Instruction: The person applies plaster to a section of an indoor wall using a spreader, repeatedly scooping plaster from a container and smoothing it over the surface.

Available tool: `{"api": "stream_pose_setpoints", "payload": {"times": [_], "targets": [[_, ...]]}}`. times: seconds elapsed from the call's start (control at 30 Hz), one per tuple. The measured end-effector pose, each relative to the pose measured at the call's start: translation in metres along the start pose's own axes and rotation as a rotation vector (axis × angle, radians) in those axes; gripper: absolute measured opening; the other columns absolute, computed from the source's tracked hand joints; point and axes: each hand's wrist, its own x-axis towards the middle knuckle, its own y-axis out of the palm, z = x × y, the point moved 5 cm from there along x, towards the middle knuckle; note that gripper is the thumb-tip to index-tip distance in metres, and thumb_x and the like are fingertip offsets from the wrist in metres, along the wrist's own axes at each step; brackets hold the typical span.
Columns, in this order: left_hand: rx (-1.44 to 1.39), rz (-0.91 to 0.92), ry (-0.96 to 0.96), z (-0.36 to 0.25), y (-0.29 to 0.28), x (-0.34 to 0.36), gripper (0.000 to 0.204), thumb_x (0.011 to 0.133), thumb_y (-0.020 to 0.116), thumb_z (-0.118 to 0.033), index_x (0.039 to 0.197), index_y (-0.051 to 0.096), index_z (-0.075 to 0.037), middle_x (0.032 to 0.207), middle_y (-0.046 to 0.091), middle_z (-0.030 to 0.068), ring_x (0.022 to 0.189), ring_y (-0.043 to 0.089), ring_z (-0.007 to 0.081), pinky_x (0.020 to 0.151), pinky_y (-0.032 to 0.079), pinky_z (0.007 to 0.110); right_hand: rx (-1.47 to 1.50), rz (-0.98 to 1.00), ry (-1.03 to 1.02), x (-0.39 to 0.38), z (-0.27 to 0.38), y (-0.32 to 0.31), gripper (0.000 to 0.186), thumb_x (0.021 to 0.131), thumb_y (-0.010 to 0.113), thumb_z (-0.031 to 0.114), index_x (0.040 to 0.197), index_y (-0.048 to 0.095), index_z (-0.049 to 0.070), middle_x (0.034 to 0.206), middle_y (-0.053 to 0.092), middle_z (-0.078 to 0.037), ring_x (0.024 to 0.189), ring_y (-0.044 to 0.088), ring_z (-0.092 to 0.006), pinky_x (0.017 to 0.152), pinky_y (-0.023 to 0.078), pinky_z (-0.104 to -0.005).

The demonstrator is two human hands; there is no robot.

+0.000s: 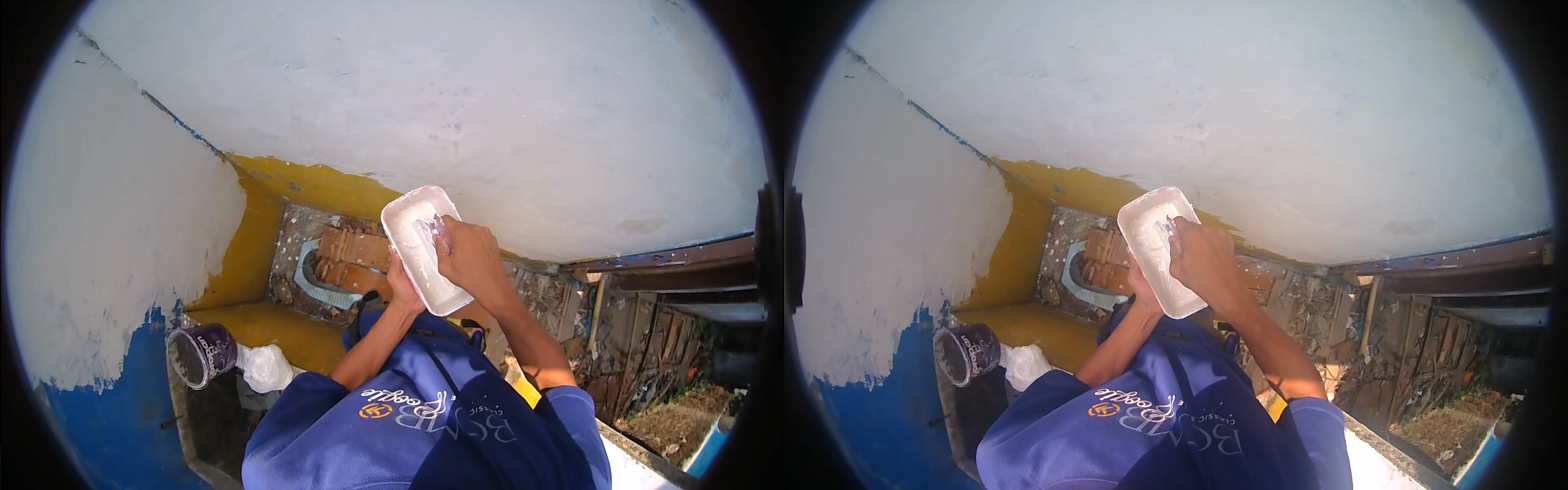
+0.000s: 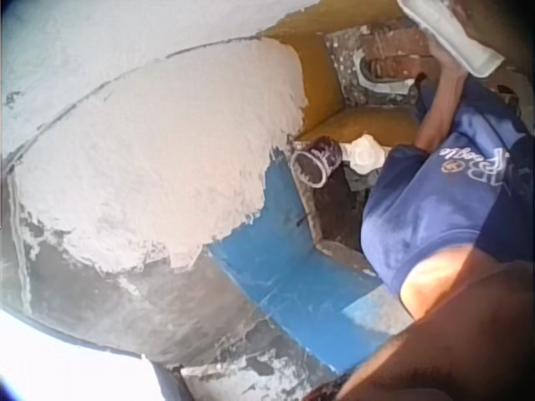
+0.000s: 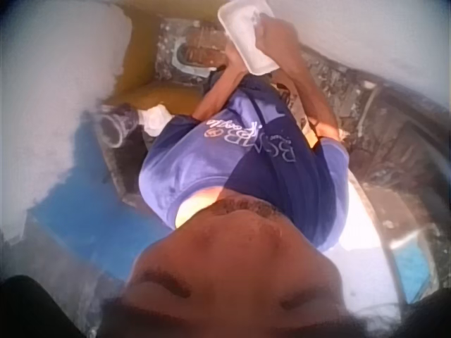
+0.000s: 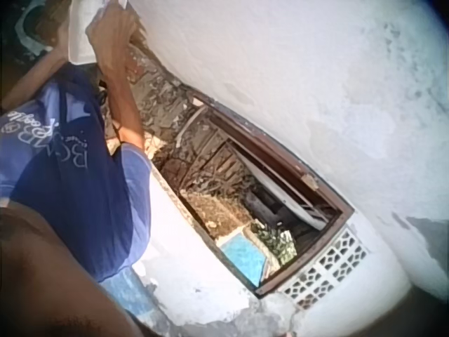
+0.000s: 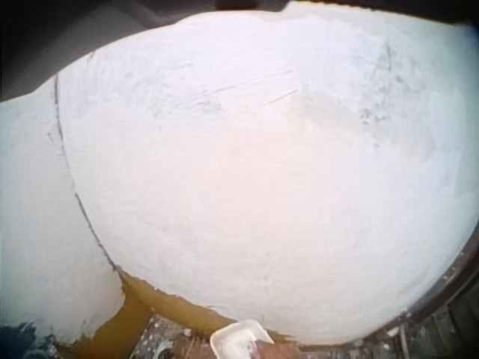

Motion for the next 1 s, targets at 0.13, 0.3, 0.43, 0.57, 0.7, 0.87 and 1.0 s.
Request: {"api": "stream_pose_setpoints", "payload": {"times": [0.13, 0.3, 0.43, 0.57, 0.7, 0.87, 1.0], "targets": [[-0.025, -0.008, 0.01, -0.003, -0.001, -0.001, 0.075, 0.1, 0.033, -0.063, 0.153, 0.033, -0.011, 0.151, 0.044, 0.0113, 0.137, 0.045, 0.0308, 0.116, 0.036, 0.048, -0.021, -0.044, 0.007, 0.001, -0.001, -0.001, 0.013, 0.085, 0.06, 0.011, 0.088, 0.062, -0.001, 0.074, 0.063, -0.025, 0.071, 0.061, -0.0465, 0.065, 0.048, -0.0538], [-0.049, 0.019, 0.009, -0.002, -0.005, 0.002, 0.075, 0.099, 0.035, -0.063, 0.153, 0.034, -0.011, 0.151, 0.044, 0.0113, 0.137, 0.045, 0.0305, 0.115, 0.036, 0.048, 0.034, -0.107, -0.056, 0.0, 0.004, 0.001, 0.012, 0.085, 0.06, 0.011, 0.09, 0.063, 0.0, 0.075, 0.063, -0.023, 0.072, 0.061, -0.0459, 0.066, 0.048, -0.0528], [-0.066, 0.021, 0.01, -0.005, -0.004, 0.001, 0.075, 0.099, 0.036, -0.064, 0.153, 0.033, -0.011, 0.151, 0.044, 0.0112, 0.137, 0.045, 0.0304, 0.115, 0.037, 0.048, 0.035, -0.052, 0.013, 0.003, 0.0, -0.006, 0.013, 0.084, 0.06, 0.012, 0.089, 0.064, 0.0, 0.072, 0.063, -0.024, 0.07, 0.061, -0.0457, 0.064, 0.047, -0.052], [-0.057, 0.042, 0.029, -0.01, 0.004, 0.002, 0.075, 0.099, 0.037, -0.063, 0.153, 0.033, -0.011, 0.15, 0.045, 0.0113, 0.137, 0.046, 0.0304, 0.115, 0.037, 0.047, 0.001, -0.024, 0.039, 0.004, -0.009, 0.008, 0.012, 0.083, 0.062, 0.012, 0.086, 0.064, 0.001, 0.069, 0.062, -0.024, 0.067, 0.061, -0.0458, 0.063, 0.047, -0.0514], [-0.068, 0.041, 0.041, -0.012, 0.001, -0.001, 0.075, 0.099, 0.036, -0.063, 0.153, 0.034, -0.011, 0.15, 0.045, 0.0115, 0.137, 0.045, 0.0304, 0.115, 0.037, 0.047, 0.003, -0.051, 0.041, 0.003, 0.001, 0.003, 0.013, 0.084, 0.061, 0.012, 0.086, 0.064, 0.0, 0.073, 0.063, -0.024, 0.069, 0.062, -0.0453, 0.063, 0.047, -0.0512], [-0.047, -0.056, 0.025, -0.009, -0.01, 0.002, 0.074, 0.099, 0.036, -0.064, 0.151, 0.037, -0.011, 0.148, 0.047, 0.0114, 0.134, 0.048, 0.031, 0.114, 0.037, 0.048, -0.036, -0.054, -0.055, 0.004, 0.01, 0.008, 0.015, 0.086, 0.059, 0.011, 0.093, 0.067, 0.001, 0.08, 0.065, -0.022, 0.072, 0.062, -0.0435, 0.064, 0.049, -0.0508], [-0.037, -0.046, 0.028, -0.01, -0.009, 0.002, 0.074, 0.098, 0.037, -0.065, 0.148, 0.041, -0.011, 0.145, 0.05, 0.0109, 0.132, 0.049, 0.031, 0.113, 0.038, 0.049, -0.024, -0.181, -0.091, -0.001, 0.014, 0.009, 0.023, 0.086, 0.061, 0.012, 0.106, 0.071, 0.003, 0.079, 0.066, -0.018, 0.069, 0.063, -0.0412, 0.063, 0.05, -0.0502]]}}
